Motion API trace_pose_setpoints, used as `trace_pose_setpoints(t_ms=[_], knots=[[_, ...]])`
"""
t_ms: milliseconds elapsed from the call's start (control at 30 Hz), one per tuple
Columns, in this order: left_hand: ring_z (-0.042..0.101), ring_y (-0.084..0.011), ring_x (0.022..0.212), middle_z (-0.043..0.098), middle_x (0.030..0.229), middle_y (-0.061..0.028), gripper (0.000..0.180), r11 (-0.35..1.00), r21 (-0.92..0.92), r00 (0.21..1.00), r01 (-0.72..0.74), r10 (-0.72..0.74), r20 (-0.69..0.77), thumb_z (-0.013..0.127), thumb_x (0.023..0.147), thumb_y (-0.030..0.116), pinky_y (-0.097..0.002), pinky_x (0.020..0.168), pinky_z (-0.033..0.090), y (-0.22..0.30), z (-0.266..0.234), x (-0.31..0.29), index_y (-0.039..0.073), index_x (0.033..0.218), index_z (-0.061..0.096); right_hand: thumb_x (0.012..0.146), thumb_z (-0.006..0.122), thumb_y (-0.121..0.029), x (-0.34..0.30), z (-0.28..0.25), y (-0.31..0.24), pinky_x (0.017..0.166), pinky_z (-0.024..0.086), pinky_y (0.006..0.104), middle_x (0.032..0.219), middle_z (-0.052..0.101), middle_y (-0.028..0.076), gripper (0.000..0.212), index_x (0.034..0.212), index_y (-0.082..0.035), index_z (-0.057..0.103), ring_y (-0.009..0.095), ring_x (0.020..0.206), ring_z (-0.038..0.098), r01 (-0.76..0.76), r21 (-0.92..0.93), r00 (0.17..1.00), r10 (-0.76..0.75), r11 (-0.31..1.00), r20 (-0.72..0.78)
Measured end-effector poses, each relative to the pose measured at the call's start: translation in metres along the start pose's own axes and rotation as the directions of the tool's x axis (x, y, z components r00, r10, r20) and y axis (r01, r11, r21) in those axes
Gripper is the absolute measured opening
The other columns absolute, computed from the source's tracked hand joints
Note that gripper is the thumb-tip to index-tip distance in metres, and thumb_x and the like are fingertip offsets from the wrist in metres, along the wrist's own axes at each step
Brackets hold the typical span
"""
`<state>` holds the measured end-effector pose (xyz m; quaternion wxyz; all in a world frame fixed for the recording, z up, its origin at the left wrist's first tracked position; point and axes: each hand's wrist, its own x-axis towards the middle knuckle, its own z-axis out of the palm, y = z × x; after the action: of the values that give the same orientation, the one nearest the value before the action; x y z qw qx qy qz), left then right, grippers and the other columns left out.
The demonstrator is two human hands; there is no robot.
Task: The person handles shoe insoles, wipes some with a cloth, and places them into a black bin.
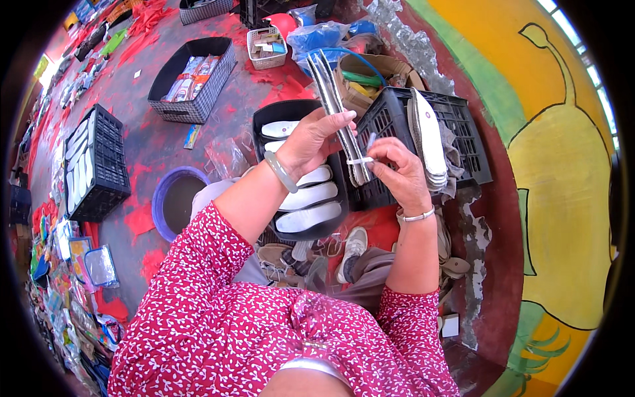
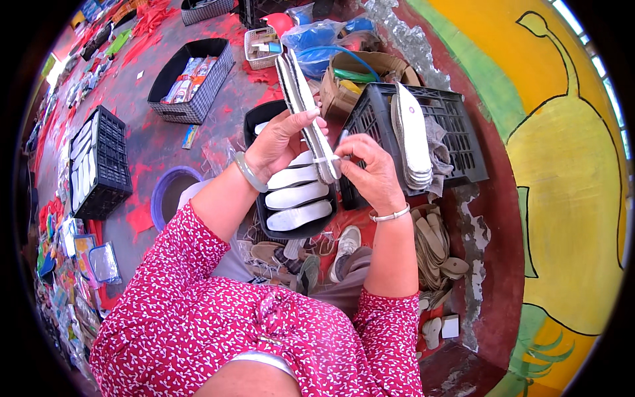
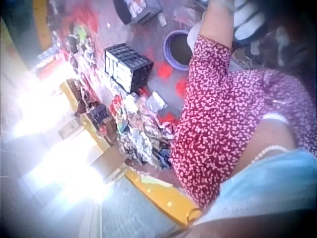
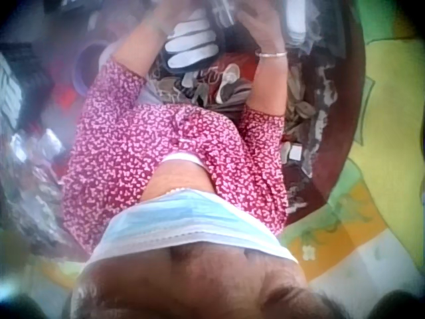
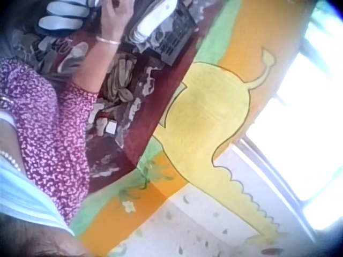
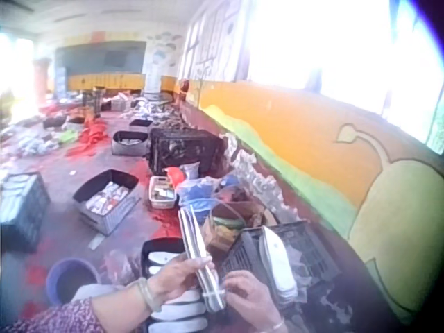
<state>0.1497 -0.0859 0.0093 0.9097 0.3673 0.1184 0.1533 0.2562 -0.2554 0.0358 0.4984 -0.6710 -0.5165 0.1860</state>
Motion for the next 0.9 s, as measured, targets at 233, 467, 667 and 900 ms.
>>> trace_pose_setpoints(t_ms=[233, 467, 667, 900], knots=[[0.062, -0.0170, 0.080, 0.064, 0.085, -0.0058, 0.026, 0.979, -0.181, 0.979, -0.093, 0.057, -0.195, 0.069, 0.081, 0.025, -0.0322, 0.076, 0.052, 0.001, -0.026, 0.014, 0.007, 0.095, 0.059, 0.065, 0.063, 0.002, -0.030, 0.001, -0.021, 0.067, 0.047, 0.0300, 0.070, 0.060, 0.007, 0.008, 0.070, -0.003, 0.065, 0.021, 0.073, 0.058, 0.101, -0.101, 0.943, -0.063, 0.990, 0.328], [0.062, -0.0210, 0.091, 0.063, 0.095, -0.0097, 0.037, 0.981, -0.182, 0.998, -0.064, 0.064, -0.007, 0.068, 0.080, 0.019, -0.0380, 0.085, 0.049, 0.005, -0.030, 0.009, 0.004, 0.110, 0.052, 0.075, 0.061, -0.014, -0.053, 0.005, -0.001, 0.073, 0.049, 0.0343, 0.087, 0.065, 0.014, 0.022, 0.092, -0.002, 0.065, 0.027, 0.082, 0.062, -0.028, -0.413, 0.848, 0.240, 0.910, 0.473], [0.058, -0.0145, 0.090, 0.058, 0.094, -0.0038, 0.049, 0.959, 0.264, 0.979, -0.102, 0.050, 0.196, 0.072, 0.077, 0.013, -0.0296, 0.083, 0.046, -0.012, 0.003, -0.002, 0.004, 0.117, 0.046, 0.082, 0.067, -0.020, -0.033, -0.008, -0.003, 0.088, 0.042, 0.0290, 0.117, 0.055, 0.014, 0.051, 0.123, 0.004, 0.047, 0.020, 0.106, 0.053, -0.200, 0.358, 0.932, 0.289, 0.912, -0.216], [0.052, -0.0105, 0.092, 0.053, 0.099, -0.0010, 0.067, 0.904, 0.424, 0.884, 0.054, -0.241, 0.401, 0.076, 0.069, 0.003, -0.0277, 0.083, 0.046, -0.040, 0.014, -0.009, 0.005, 0.126, 0.041, 0.068, 0.078, -0.030, -0.012, 0.015, -0.001, 0.095, 0.036, 0.0320, 0.125, 0.043, 0.011, 0.101, 0.143, -0.001, 0.016, 0.019, 0.111, 0.045, -0.058, 0.681, 0.951, 0.248, 0.730, -0.184]])
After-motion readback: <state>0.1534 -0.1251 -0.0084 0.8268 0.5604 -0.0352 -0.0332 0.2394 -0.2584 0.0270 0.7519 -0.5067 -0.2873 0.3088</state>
